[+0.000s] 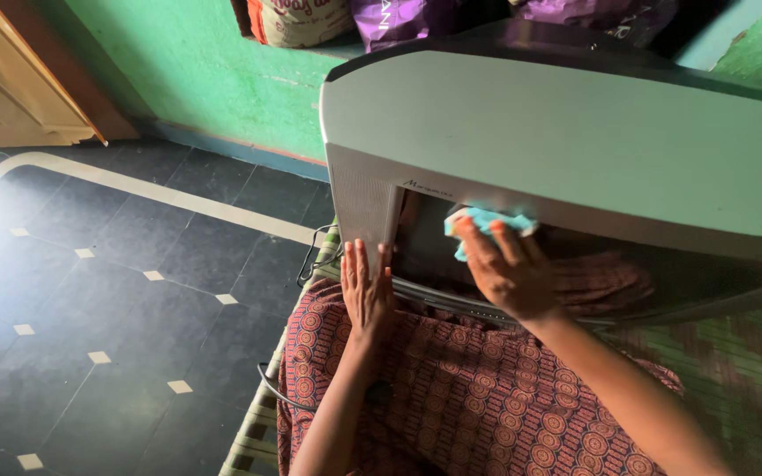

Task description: The person wipes the top and side surfaces of a television set with a cloth and then cleans the front screen area.

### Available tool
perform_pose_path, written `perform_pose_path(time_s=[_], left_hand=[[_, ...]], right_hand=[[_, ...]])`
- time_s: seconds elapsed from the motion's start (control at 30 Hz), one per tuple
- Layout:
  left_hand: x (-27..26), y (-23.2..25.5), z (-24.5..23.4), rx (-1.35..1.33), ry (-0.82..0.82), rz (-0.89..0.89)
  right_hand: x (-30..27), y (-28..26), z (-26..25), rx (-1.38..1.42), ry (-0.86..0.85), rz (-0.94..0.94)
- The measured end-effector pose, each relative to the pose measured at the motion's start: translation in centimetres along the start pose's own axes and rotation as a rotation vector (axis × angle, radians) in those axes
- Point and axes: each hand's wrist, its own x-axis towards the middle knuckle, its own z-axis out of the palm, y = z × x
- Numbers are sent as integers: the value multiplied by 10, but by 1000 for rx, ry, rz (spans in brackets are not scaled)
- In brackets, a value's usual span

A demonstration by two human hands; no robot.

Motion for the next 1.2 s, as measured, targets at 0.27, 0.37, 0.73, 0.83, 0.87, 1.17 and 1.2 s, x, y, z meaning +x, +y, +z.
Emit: perform_pose_path(time_s=[0.27,0.37,0.73,0.83,0.87,1.17,1.2], left_hand=[[-15,3,15,-6,-98,56],[-16,2,17,9,-124,22],[-14,5,16,18,-131,-27],[-12,5,13,30,-116,-20],[-12,5,12,31,-109,-16],[-9,8,8,18,-118,-26],[-9,8,8,12,-115,-26]], right_hand=[[-145,-97,85,31,-184,-273],[-211,-105,106,199,-345,-317],[-81,-6,24,63,5,-19],[-69,16,10,79,20,87],[-74,17,9,99,13,99],[-218,-59,80,-23,-241,-156],[-229,-64,82,148,-344,-147]])
